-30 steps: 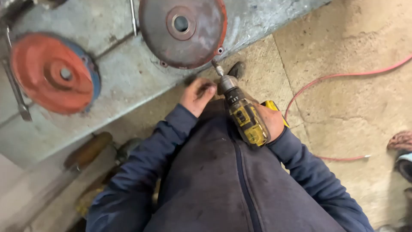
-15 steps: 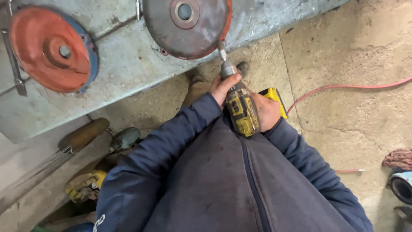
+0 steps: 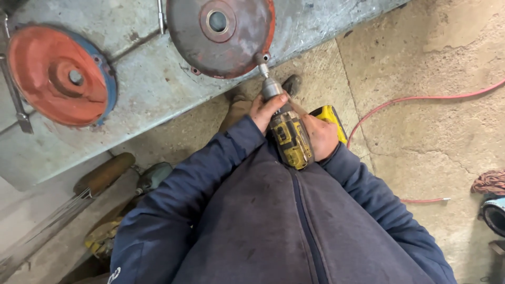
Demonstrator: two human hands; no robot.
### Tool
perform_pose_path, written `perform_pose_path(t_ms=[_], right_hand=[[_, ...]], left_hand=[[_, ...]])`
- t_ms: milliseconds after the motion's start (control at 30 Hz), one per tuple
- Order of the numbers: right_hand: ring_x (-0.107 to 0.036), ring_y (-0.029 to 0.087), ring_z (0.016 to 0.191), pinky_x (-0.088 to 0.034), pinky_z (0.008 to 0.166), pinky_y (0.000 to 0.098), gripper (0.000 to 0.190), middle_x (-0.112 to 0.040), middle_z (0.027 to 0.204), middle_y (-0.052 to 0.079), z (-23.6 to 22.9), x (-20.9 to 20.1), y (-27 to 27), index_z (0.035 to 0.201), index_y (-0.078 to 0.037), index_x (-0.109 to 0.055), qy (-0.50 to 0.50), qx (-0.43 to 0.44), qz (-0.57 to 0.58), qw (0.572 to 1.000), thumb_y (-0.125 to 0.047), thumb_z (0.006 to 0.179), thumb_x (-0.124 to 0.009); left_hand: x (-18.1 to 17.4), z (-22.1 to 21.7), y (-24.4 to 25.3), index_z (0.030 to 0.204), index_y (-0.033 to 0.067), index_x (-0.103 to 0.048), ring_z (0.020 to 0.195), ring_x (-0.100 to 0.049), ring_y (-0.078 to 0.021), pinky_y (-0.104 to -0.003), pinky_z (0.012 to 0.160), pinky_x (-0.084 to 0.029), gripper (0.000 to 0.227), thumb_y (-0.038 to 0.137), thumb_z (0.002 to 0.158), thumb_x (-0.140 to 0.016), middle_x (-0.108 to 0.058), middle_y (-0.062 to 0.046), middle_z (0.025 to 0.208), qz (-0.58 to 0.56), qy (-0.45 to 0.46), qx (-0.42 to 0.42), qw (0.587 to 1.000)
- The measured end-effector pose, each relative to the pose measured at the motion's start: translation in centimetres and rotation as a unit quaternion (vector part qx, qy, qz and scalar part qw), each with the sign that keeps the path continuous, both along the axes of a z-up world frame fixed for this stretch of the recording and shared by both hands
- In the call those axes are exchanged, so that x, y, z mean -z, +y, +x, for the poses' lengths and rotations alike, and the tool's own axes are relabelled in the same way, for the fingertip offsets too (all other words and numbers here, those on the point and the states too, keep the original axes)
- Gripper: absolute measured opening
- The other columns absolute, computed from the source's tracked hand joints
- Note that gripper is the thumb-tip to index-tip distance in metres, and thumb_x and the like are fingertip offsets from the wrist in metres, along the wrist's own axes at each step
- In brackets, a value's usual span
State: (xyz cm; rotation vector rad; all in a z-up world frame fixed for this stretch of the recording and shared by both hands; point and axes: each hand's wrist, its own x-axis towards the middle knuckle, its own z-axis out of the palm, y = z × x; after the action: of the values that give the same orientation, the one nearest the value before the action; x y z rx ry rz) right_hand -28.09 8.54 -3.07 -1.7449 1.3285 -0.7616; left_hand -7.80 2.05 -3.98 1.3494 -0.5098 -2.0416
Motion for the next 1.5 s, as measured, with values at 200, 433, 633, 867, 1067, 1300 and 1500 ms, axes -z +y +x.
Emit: perform_pose_path(t_ms=[200,433,633,867,1067,1300,1500], right_hand=[[-0.07,0.032,0.072,-0.055,0.065,0.0402,0.028,-0.068,0.081,0.01,1.0,-2.3,-0.4,0.105,-0.007,-0.067,-0.029,0.014,0.008,0.999,-0.02,0.082,-0.076],[-0.069,0.032,0.073,-0.054,0.065,0.041,0.021,-0.066,0.079,0.011,3.4,-1.0,2.7,0.098,-0.008,-0.065,-0.006,0.09,0.031,0.995,-0.021,0.085,-0.075],[-0.068,0.032,0.073,-0.054,0.065,0.0415,0.021,-0.064,0.081,0.01,6.2,-1.3,4.8,0.101,-0.009,-0.064,0.036,0.119,0.05,0.991,-0.021,0.084,-0.068],[-0.069,0.033,0.074,-0.053,0.062,0.0423,0.035,-0.068,0.084,0.01,8.3,-3.9,3.9,0.113,-0.008,-0.066,0.043,0.173,0.049,0.983,-0.023,0.081,-0.068],[-0.07,0.032,0.08,-0.055,0.065,0.0418,0.037,-0.07,0.088,0.009,9.4,-3.2,4.3,0.117,-0.009,-0.065,0.039,0.185,0.052,0.981,-0.022,0.082,-0.067],[-0.07,0.034,0.08,-0.054,0.066,0.0436,0.041,-0.07,0.088,0.011,8.8,-3.8,3.9,0.12,-0.009,-0.065,0.049,0.174,0.06,0.982,-0.02,0.08,-0.067],[-0.07,0.035,0.077,-0.055,0.066,0.0449,0.035,-0.07,0.085,0.011,8.6,-2.7,4.6,0.112,-0.01,-0.065,0.053,0.13,0.094,0.986,-0.021,0.08,-0.066]], left_hand=[[-2.8,0.7,-0.9,0.118,0.0056,-0.065,0.082,-0.07,-0.0161,-0.032,0.076,-0.058,0.04,0.032,0.09,-0.075,-0.071,-0.007,0.093,0.036,0.025,0.022,0.999],[-1.5,2.8,-0.2,0.125,0.003,-0.064,0.085,-0.073,-0.0193,-0.035,0.079,-0.06,0.048,0.034,0.09,-0.074,-0.074,-0.01,0.096,0.114,0.019,0.105,0.988],[0.0,5.7,-0.7,0.127,-0.003,-0.063,0.087,-0.073,-0.0233,-0.038,0.081,-0.059,0.046,0.031,0.097,-0.072,-0.072,-0.014,0.101,0.089,-0.009,0.174,0.981],[0.7,7.2,-2.5,0.133,-0.0008,-0.056,0.091,-0.074,-0.0257,-0.039,0.084,-0.06,0.052,0.037,0.099,-0.064,-0.074,-0.017,0.104,0.135,0.019,0.227,0.964],[1.2,7.6,-3.5,0.131,-0.0005,-0.056,0.092,-0.073,-0.0263,-0.039,0.085,-0.06,0.051,0.039,0.1,-0.063,-0.074,-0.018,0.105,0.129,0.01,0.237,0.963],[1.5,7.6,-3.3,0.126,0.0002,-0.06,0.091,-0.072,-0.0249,-0.039,0.084,-0.06,0.048,0.039,0.099,-0.064,-0.074,-0.016,0.103,0.115,-0.011,0.226,0.967],[1.1,8.0,-2.4,0.126,-0.0002,-0.06,0.094,-0.073,-0.0266,-0.039,0.086,-0.059,0.047,0.037,0.098,-0.065,-0.074,-0.018,0.106,0.13,0.01,0.215,0.968]])
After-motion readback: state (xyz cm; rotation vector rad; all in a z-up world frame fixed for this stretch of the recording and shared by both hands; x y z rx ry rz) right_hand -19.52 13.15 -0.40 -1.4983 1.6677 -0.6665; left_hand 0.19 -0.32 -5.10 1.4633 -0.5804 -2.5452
